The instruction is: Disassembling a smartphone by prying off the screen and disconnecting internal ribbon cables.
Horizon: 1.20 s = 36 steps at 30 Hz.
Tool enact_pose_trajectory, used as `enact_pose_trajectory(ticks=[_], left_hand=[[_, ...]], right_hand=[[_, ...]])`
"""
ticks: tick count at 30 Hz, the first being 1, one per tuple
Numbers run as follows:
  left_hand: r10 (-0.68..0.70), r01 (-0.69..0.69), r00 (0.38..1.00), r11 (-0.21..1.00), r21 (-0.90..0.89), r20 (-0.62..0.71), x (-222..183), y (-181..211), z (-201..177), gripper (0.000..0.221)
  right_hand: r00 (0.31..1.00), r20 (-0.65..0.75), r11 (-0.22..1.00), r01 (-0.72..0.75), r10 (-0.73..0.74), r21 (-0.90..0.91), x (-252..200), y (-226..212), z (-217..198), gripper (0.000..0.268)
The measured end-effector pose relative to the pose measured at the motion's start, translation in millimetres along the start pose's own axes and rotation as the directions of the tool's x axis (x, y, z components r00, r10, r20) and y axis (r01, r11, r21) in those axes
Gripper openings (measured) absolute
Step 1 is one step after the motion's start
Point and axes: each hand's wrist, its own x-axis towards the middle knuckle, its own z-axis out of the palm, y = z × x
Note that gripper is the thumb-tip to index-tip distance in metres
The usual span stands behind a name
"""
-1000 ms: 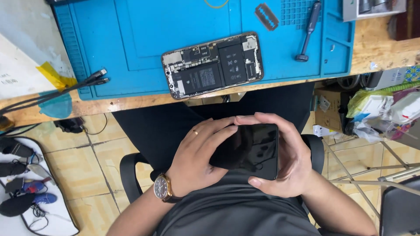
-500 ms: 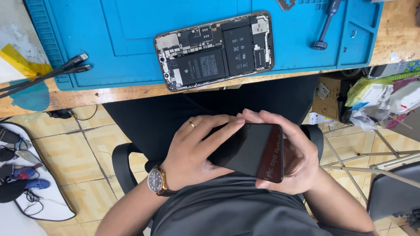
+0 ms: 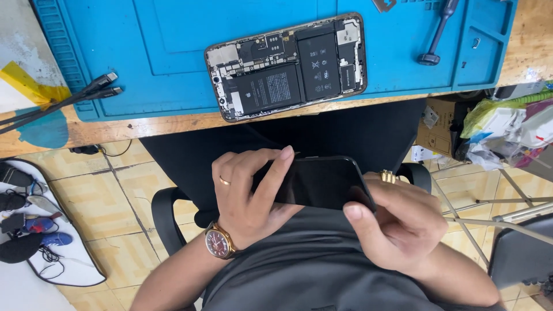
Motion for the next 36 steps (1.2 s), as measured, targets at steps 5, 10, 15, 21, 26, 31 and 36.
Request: enact_pose_trajectory(ticks=[5,10,15,21,26,31,36], left_hand=[[-0.059,0.061,0.998,0.997,-0.036,0.031,9.6,13.5,-18.4,0.084],[-0.135,0.233,0.969,0.775,-0.587,0.206,21.8,19.1,-35.4,0.040],[-0.090,0.259,0.956,0.705,-0.660,0.279,18.8,12.3,-29.5,0.012],[-0.086,0.289,0.942,0.697,-0.656,0.324,15.0,9.7,-22.3,0.012],[-0.092,0.298,0.940,0.693,-0.657,0.329,14.3,8.0,-20.0,0.013],[-0.084,0.287,0.943,0.694,-0.660,0.322,12.4,6.3,-18.8,0.014],[-0.210,0.368,0.921,0.747,-0.554,0.328,4.7,6.8,-20.9,0.043]], right_hand=[[0.993,0.031,0.983,-0.111,0.116,-0.143,13.6,-15.8,-19.0,0.018],[0.929,0.253,0.960,-0.240,0.270,-0.141,16.5,-19.2,-23.3,0.015],[0.929,0.315,0.981,-0.176,0.192,-0.079,6.8,-3.7,-12.8,0.019],[0.936,0.294,0.980,-0.177,0.195,-0.086,1.6,4.7,-13.6,0.020],[0.944,0.300,0.990,-0.139,0.135,-0.007,5.9,4.7,-12.2,0.015],[0.933,0.327,0.987,-0.161,0.152,-0.001,5.7,7.7,-10.7,0.013],[0.904,0.271,0.917,-0.376,0.332,0.132,-9.0,25.1,-13.2,0.013]])
